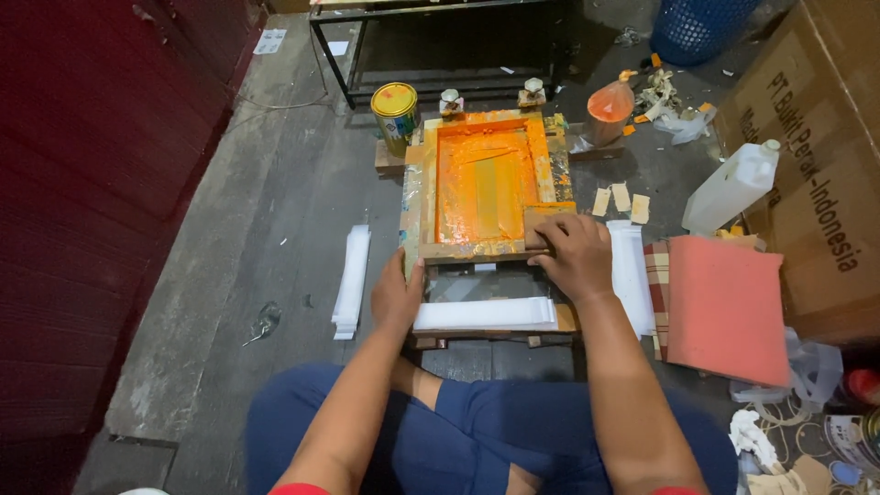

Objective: The person sits on the floor and uses a squeegee to spread orange ink across a screen printing frame. They then lift the frame to reveal a printed white strip, peel it off, and place it on a stack. The process is repeated with another strip.

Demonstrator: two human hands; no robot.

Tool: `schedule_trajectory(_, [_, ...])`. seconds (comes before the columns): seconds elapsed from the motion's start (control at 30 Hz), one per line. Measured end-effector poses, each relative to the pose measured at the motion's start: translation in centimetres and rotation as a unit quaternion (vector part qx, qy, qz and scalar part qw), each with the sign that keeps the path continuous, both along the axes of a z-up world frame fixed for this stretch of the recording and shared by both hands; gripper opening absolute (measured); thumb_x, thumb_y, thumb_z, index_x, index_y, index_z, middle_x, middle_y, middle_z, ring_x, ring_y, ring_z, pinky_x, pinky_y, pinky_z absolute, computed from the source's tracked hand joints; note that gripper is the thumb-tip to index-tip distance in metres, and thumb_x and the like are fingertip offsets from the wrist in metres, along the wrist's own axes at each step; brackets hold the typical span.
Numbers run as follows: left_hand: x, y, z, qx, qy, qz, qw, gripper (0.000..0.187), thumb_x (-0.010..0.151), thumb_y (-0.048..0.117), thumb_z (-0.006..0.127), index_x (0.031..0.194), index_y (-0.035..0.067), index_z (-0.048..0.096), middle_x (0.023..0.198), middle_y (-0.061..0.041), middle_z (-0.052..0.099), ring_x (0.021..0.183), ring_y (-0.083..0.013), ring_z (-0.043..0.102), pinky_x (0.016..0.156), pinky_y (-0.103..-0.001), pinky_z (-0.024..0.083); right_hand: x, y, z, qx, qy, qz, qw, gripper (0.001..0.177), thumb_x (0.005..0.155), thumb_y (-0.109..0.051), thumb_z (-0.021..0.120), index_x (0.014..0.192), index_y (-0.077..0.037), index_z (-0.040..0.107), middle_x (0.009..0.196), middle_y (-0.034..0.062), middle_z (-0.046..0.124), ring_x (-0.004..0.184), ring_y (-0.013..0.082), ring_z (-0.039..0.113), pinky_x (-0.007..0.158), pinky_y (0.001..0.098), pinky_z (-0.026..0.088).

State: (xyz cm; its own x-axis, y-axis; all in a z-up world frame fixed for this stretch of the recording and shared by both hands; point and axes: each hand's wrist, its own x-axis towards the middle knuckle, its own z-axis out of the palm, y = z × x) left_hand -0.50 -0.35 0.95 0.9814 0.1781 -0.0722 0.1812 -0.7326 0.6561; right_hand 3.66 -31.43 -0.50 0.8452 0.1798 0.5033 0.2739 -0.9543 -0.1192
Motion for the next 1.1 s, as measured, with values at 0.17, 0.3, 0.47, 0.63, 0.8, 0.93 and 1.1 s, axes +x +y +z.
schedule_trajectory(0.17, [0.1,0.1,-0.4,0.000,-0.002,0.000,1.000,0.068,0.106,0.053,0.043,0.153,0.004,0.043,0.142,-0.025,0.057,0.131,-0.0417,0.058,0.107,-0.053,0.048,-0.3,0.1,1.1,-0.005,-0.036,0.001,0.999,0.053,0.069,-0.037,0.092,0.116,-0.030,0.071,0.110,-0.0043,0.061,0.119,0.0201,0.058,0.104,0.0433,0.045])
schedule_trajectory(0.3, [-0.2,-0.1,0.3,0.001,-0.003,-0.001,1.000,0.070,0.103,0.053,0.051,0.152,0.004,0.043,0.141,-0.026,0.058,0.131,-0.0424,0.058,0.107,-0.055,0.048,-0.4,0.2,1.9,-0.003,-0.064,-0.005,0.998,0.045,0.075,-0.036,0.091,0.115,-0.029,0.073,0.106,-0.0034,0.063,0.114,0.0204,0.059,0.101,0.0440,0.045])
schedule_trajectory(0.47, [0.2,-0.1,0.2,0.013,0.011,0.004,1.000,0.071,0.102,0.052,0.054,0.153,0.005,0.043,0.141,-0.024,0.059,0.131,-0.0415,0.059,0.106,-0.054,0.048,-0.5,0.3,2.6,-0.008,-0.116,-0.011,0.993,0.035,0.084,-0.041,0.085,0.115,-0.029,0.075,0.109,-0.0036,0.063,0.112,0.0195,0.058,0.095,0.0424,0.044])
schedule_trajectory(0.63, [0.3,-0.1,0.2,0.016,0.026,0.009,0.999,0.070,0.101,0.052,0.055,0.153,0.006,0.043,0.140,-0.023,0.060,0.131,-0.0397,0.059,0.106,-0.053,0.049,-0.9,0.9,3.2,-0.026,-0.146,-0.043,0.988,0.032,0.088,-0.043,0.084,0.117,-0.030,0.076,0.110,-0.0036,0.063,0.105,0.0172,0.057,0.089,0.0393,0.044])
schedule_trajectory(0.8, [0.0,-0.3,1.1,0.009,0.028,0.011,1.000,0.070,0.101,0.051,0.055,0.153,0.006,0.043,0.139,-0.023,0.060,0.129,-0.0406,0.061,0.105,-0.053,0.049,-0.4,0.6,2.2,-0.009,-0.165,-0.040,0.985,0.036,0.086,-0.042,0.084,0.118,-0.026,0.076,0.098,-0.0035,0.054,0.087,0.0180,0.054,0.076,0.0367,0.041])
schedule_trajectory(0.93, [0.1,-0.3,0.7,0.009,0.028,0.012,1.000,0.070,0.101,0.051,0.055,0.153,0.006,0.043,0.139,-0.022,0.061,0.128,-0.0396,0.061,0.104,-0.053,0.050,-0.2,0.8,1.7,0.003,-0.177,-0.036,0.984,0.039,0.084,-0.042,0.085,0.118,-0.025,0.077,0.091,-0.0037,0.055,0.079,0.0177,0.055,0.072,0.0360,0.040])
schedule_trajectory(1.1, [-0.1,-0.5,1.3,0.010,0.035,0.014,0.999,0.070,0.101,0.050,0.055,0.154,0.006,0.043,0.140,-0.022,0.060,0.128,-0.0393,0.061,0.105,-0.053,0.050,0.3,0.6,1.1,0.026,-0.207,-0.030,0.978,0.045,0.089,-0.047,0.080,0.127,-0.024,0.075,0.071,-0.0038,0.062,0.063,0.0176,0.062,0.066,0.0347,0.043])
